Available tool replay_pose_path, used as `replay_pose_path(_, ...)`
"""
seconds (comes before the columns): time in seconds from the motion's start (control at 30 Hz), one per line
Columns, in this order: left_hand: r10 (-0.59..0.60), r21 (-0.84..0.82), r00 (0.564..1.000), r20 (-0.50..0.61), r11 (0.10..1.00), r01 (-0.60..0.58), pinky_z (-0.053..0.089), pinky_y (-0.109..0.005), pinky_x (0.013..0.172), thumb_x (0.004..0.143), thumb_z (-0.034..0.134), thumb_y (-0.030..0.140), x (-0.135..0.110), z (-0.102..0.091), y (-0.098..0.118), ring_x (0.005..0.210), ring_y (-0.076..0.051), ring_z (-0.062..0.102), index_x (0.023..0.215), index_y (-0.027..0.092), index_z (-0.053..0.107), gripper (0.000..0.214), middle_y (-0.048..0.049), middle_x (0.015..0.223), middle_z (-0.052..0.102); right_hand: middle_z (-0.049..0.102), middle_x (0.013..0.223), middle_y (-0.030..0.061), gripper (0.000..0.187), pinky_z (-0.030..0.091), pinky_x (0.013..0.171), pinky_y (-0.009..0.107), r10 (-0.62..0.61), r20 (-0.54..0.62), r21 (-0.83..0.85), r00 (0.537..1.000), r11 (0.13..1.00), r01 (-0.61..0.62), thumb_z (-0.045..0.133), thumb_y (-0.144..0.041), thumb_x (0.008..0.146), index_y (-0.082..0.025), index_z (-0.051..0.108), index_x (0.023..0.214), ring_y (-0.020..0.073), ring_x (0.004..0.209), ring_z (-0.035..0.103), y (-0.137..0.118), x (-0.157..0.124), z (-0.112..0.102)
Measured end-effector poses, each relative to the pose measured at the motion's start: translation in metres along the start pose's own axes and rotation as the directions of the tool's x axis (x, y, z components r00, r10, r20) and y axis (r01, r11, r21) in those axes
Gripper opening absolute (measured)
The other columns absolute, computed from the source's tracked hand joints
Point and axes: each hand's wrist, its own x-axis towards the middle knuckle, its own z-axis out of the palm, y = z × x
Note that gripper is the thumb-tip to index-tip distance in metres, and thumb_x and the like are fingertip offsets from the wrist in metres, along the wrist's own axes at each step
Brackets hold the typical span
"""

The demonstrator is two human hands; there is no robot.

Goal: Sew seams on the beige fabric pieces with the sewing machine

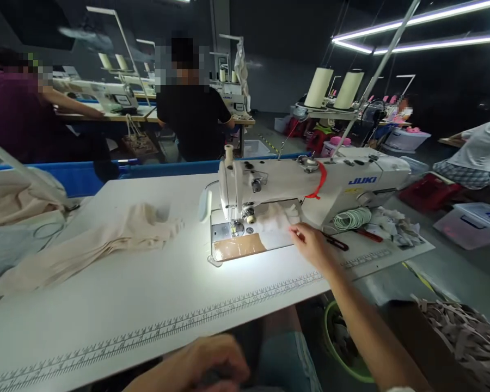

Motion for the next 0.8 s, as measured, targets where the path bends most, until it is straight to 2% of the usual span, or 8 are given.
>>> replay_pose_path(0.07,0.205,0.084,0.972,-0.117,0.977,-0.196,0.055,-0.031,0.088,0.098,0.049,0.038,0.050,-0.018,0.036,0.098,-0.019,0.066,0.113,0.030,0.065,0.023,-0.0027,0.111,0.070,0.071,0.100,0.0093,0.017,0.046,0.067,0.026,0.000,-0.030,-0.208,1.000,0.978,-0.006,0.053,-0.015,0.094,-0.017,0.069,0.095,0.0188,0.082,0.068,0.010,0.033,0.012)
replay_pose_path(0.17,0.372,0.318,0.855,-0.361,0.911,-0.262,0.057,-0.035,0.084,0.097,0.048,0.027,0.134,-0.043,0.047,0.095,-0.020,0.066,0.113,0.022,0.061,0.021,-0.0088,0.110,0.070,0.069,0.101,0.0098,0.012,0.041,0.062,0.026,-0.023,-0.045,-0.270,0.999,0.963,0.010,0.057,-0.014,0.093,-0.017,0.068,0.092,0.0187,0.078,0.067,0.017,0.051,0.030)
replay_pose_path(0.27,0.415,0.533,0.731,-0.542,0.842,-0.083,0.059,-0.035,0.079,0.092,0.054,0.016,0.202,-0.063,0.035,0.088,-0.020,0.067,0.107,0.017,0.061,0.016,-0.0090,0.100,0.070,0.067,0.099,0.0097,0.013,0.040,0.059,0.027,-0.073,-0.054,-0.301,0.996,0.952,0.054,0.053,-0.015,0.096,-0.017,0.066,0.093,0.0186,0.076,0.065,0.019,0.045,0.037)
replay_pose_path(0.33,0.399,0.575,0.660,-0.636,0.816,0.061,0.058,-0.037,0.083,0.089,0.058,0.014,0.229,-0.070,0.029,0.098,-0.023,0.066,0.106,0.016,0.061,0.017,-0.0110,0.103,0.069,0.066,0.099,0.0100,0.014,0.040,0.060,0.028,-0.111,-0.053,-0.312,0.992,0.946,0.089,0.051,-0.016,0.097,-0.016,0.064,0.094,0.0191,0.076,0.065,0.022,0.041,0.035)
replay_pose_path(0.4,0.393,0.577,0.615,-0.684,0.807,0.126,0.056,-0.040,0.088,0.091,0.057,0.015,0.242,-0.074,0.029,0.107,-0.026,0.062,0.106,0.015,0.062,0.016,-0.0130,0.109,0.067,0.066,0.101,0.0106,0.015,0.041,0.062,0.029,-0.141,-0.051,-0.318,0.989,0.941,0.118,0.050,-0.016,0.098,-0.016,0.063,0.093,0.0195,0.077,0.065,0.025,0.040,0.032)
replay_pose_path(0.5,0.402,0.584,0.592,-0.699,0.799,0.146,0.052,-0.043,0.093,0.100,0.047,0.024,0.249,-0.074,0.035,0.113,-0.027,0.058,0.103,0.015,0.064,0.020,-0.0112,0.111,0.067,0.065,0.106,0.0111,0.013,0.043,0.065,0.027,-0.196,-0.077,-0.291,0.978,0.942,0.166,0.050,-0.017,0.099,-0.016,0.063,0.094,0.0197,0.086,0.066,0.029,0.041,0.027)
replay_pose_path(0.67,0.376,0.591,0.641,-0.669,0.793,0.151,0.052,-0.037,0.085,0.095,0.055,0.023,0.247,-0.071,0.040,0.101,-0.026,0.063,0.083,0.017,0.061,0.015,-0.0093,0.096,0.070,0.066,0.105,0.0085,0.009,0.038,0.057,0.027,-0.241,-0.066,-0.241,0.968,0.946,0.219,0.054,-0.017,0.097,-0.018,0.063,0.094,0.0179,0.082,0.066,0.033,0.037,0.027)
replay_pose_path(0.8,0.279,0.510,0.696,-0.661,0.848,0.144,0.046,-0.027,0.058,0.098,0.045,0.025,0.206,-0.069,0.021,0.062,-0.017,0.063,0.083,0.021,0.055,0.018,-0.0006,0.067,0.065,0.065,0.102,0.0078,0.011,0.032,0.054,0.028,-0.173,0.016,-0.284,0.985,0.944,0.170,0.052,-0.018,0.097,-0.018,0.063,0.093,0.0174,0.076,0.063,0.034,0.035,0.029)
